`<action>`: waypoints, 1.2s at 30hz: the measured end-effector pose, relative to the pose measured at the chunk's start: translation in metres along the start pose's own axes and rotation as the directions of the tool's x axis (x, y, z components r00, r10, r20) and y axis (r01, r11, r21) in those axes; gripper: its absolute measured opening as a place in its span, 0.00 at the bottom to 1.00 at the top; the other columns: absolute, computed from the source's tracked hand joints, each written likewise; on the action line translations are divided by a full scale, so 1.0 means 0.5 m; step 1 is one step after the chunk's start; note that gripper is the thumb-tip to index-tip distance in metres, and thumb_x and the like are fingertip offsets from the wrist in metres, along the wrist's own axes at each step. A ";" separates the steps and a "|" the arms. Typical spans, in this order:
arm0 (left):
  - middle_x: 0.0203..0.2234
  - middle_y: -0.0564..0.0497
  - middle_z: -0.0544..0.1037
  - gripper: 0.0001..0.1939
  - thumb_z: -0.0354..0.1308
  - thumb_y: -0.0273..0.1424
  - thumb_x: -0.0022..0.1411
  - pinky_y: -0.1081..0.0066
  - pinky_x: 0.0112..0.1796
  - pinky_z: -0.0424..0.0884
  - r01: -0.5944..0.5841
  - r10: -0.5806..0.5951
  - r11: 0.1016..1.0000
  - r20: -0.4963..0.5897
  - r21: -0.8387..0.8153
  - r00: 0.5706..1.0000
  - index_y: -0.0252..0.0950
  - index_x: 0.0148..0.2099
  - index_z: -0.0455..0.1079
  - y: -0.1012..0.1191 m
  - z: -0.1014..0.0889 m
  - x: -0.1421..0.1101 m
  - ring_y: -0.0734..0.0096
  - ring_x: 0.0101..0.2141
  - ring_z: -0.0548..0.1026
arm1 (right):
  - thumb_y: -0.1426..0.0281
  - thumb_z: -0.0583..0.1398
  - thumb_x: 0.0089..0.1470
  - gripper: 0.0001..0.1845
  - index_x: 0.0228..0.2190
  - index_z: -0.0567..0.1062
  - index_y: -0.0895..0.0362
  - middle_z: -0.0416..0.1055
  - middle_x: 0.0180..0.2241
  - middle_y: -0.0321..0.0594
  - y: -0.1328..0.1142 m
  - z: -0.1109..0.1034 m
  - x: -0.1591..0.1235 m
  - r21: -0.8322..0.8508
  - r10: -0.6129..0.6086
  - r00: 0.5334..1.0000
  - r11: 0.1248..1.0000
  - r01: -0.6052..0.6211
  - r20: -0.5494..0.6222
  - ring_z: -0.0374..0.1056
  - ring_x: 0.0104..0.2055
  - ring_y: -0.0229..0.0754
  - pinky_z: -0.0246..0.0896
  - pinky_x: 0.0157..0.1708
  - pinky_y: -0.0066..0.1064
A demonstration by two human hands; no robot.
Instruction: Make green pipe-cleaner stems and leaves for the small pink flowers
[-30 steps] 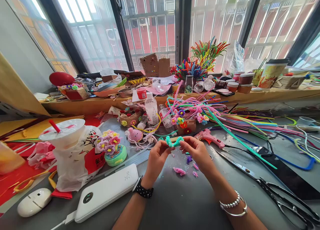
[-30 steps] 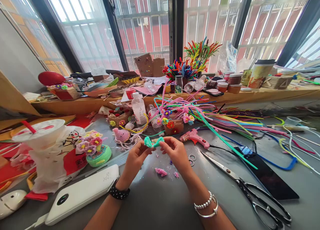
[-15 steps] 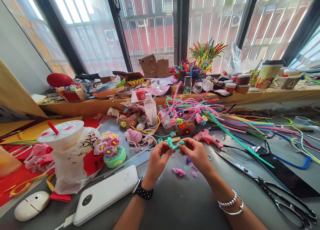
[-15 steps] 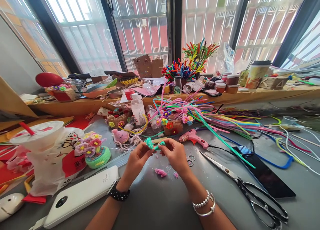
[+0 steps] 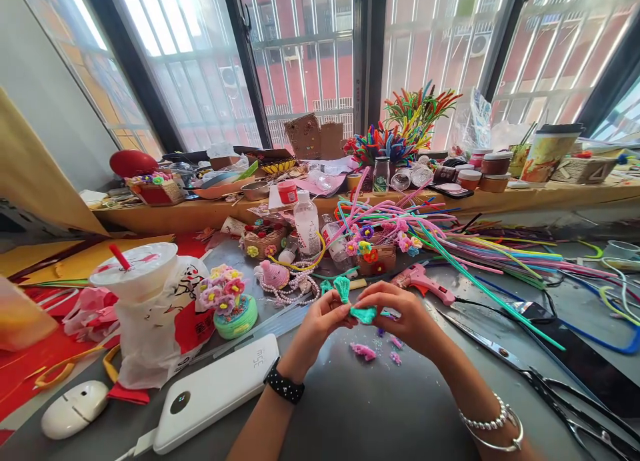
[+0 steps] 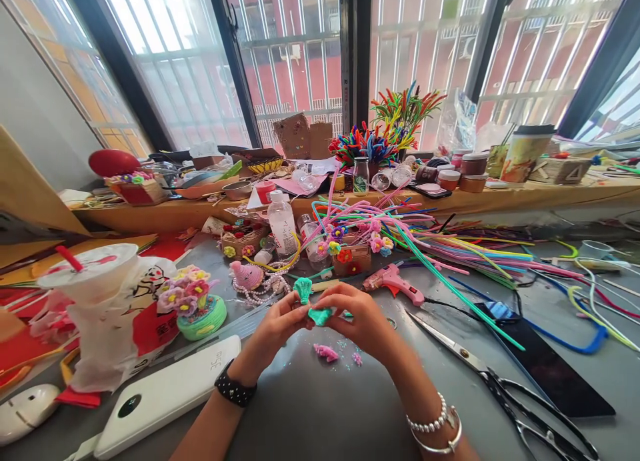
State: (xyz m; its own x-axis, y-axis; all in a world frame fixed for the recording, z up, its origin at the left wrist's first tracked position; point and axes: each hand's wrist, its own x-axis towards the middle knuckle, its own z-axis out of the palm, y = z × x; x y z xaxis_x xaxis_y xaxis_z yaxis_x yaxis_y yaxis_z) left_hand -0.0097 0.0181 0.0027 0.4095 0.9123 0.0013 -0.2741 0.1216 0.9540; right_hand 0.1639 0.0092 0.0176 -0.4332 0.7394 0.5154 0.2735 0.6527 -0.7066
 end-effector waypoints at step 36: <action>0.25 0.46 0.77 0.13 0.57 0.36 0.48 0.69 0.34 0.67 0.101 -0.090 0.976 -0.063 0.193 0.994 0.32 0.34 0.72 -0.010 0.009 0.006 0.68 0.28 0.74 | 0.63 0.55 0.46 0.13 0.23 0.75 0.59 0.63 0.22 0.35 0.035 0.060 0.005 0.272 0.447 0.871 0.880 -0.388 -0.205 0.57 0.23 0.34 0.52 0.22 0.25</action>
State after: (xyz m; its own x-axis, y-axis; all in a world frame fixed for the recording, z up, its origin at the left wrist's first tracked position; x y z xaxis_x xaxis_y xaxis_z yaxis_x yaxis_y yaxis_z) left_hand -0.0030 0.0185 -0.0008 0.3769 0.9204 -0.1039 -0.0580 0.1354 0.9891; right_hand 0.1417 0.0176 -0.0080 -0.0789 0.9695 0.2321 0.1750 0.2427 -0.9542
